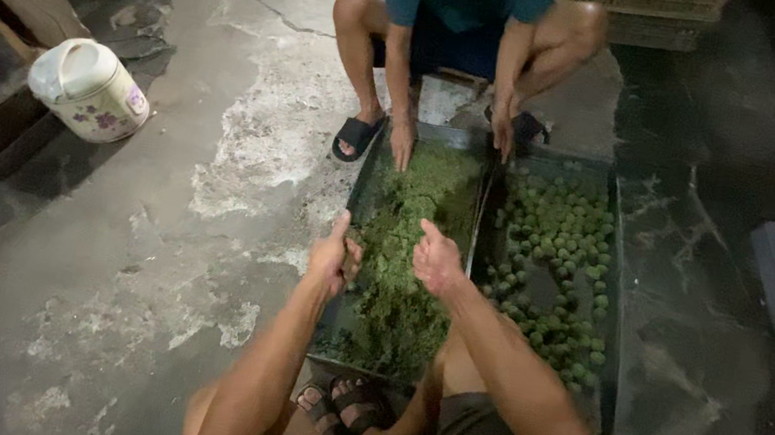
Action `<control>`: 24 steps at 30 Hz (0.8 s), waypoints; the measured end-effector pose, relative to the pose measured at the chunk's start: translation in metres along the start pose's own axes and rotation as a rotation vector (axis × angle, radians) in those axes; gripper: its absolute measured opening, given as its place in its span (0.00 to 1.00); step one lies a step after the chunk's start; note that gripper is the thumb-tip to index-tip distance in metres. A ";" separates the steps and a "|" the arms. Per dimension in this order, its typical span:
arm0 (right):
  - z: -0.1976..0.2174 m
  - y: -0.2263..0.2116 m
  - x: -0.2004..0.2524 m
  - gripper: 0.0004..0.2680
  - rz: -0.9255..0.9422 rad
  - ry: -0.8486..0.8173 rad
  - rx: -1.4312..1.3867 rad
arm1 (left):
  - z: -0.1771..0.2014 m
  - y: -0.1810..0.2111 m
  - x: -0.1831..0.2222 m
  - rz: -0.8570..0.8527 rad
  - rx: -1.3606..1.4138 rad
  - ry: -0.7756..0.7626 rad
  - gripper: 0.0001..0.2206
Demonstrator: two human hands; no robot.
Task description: The person sorts through green betel leaves and small green fruits in large trays by hand while squatting.
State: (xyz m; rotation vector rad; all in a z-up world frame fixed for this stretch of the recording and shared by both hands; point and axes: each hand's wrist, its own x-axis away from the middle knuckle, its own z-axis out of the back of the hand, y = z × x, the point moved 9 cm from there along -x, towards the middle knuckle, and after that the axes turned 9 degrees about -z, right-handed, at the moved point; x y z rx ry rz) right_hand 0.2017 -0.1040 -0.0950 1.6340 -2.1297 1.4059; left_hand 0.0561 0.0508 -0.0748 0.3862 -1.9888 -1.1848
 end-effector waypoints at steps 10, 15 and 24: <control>-0.017 -0.018 0.036 0.03 -0.023 0.154 0.032 | -0.017 -0.001 0.014 0.034 -0.064 -0.212 0.17; 0.005 -0.006 0.008 0.19 -0.045 0.074 0.110 | -0.020 0.004 0.017 0.073 0.091 -0.168 0.23; -0.014 -0.018 0.035 0.05 0.027 0.072 0.145 | -0.003 -0.007 -0.016 -0.050 -0.047 -0.105 0.26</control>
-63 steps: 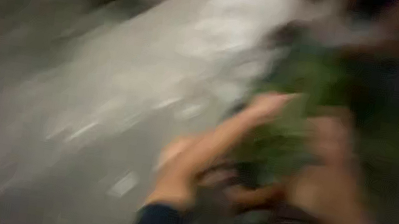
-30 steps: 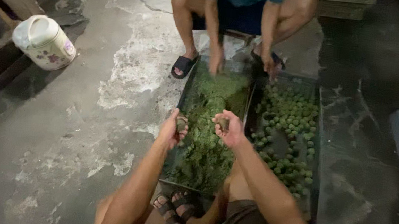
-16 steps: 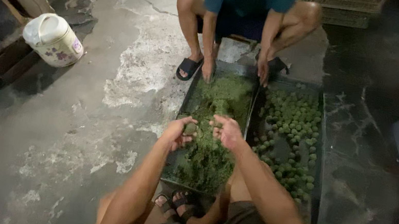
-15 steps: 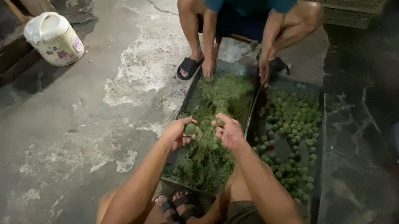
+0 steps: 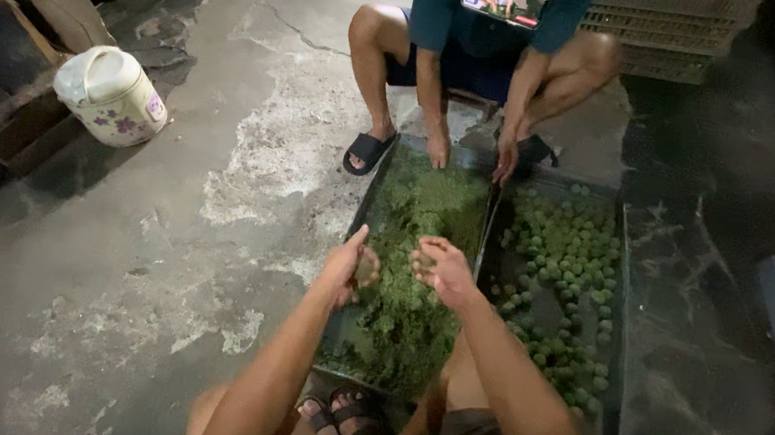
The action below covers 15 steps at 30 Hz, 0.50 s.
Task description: The person sorts through green betel leaves and small green fruits in large trays by hand while squatting.
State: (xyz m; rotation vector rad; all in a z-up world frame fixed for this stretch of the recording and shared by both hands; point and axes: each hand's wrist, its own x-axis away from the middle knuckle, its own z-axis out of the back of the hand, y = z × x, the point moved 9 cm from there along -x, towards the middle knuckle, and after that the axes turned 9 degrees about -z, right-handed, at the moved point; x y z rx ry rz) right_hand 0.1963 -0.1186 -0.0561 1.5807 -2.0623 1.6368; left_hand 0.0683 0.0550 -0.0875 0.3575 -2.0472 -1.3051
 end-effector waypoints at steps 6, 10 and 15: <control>0.012 -0.006 0.005 0.17 -0.035 0.058 -0.132 | -0.008 0.004 0.011 0.061 0.130 -0.103 0.15; 0.021 -0.001 -0.011 0.19 0.038 -0.012 0.008 | -0.015 0.023 0.036 0.129 0.211 0.013 0.21; 0.018 -0.012 0.004 0.20 0.060 0.073 0.087 | -0.007 0.030 0.041 0.038 -0.026 0.111 0.26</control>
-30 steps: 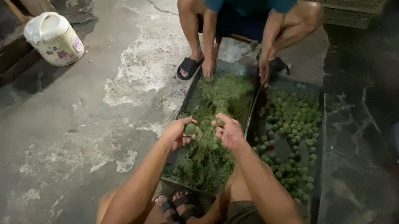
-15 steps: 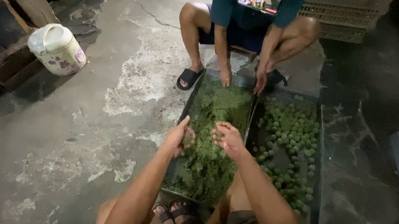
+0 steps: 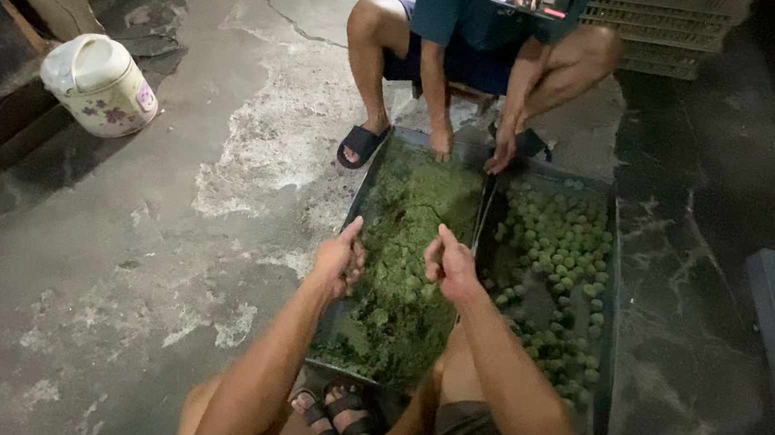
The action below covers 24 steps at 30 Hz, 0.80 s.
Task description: The person sorts through green betel leaves and small green fruits in large trays by hand while squatting.
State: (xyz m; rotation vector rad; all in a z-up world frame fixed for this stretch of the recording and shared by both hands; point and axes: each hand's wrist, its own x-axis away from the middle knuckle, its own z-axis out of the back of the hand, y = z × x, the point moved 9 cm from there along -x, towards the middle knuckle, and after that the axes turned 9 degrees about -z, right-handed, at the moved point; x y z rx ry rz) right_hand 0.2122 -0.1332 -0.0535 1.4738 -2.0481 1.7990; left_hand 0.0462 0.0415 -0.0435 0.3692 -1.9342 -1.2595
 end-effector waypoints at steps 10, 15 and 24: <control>0.028 0.007 -0.021 0.19 -0.091 0.107 -0.257 | -0.008 0.001 0.017 0.126 0.099 -0.058 0.19; 0.021 0.012 -0.031 0.22 0.008 -0.094 -0.184 | -0.003 0.015 0.018 -0.090 -0.053 -0.069 0.27; 0.029 0.007 -0.021 0.11 -0.112 0.037 -0.407 | -0.001 0.006 0.014 -0.049 0.060 -0.147 0.22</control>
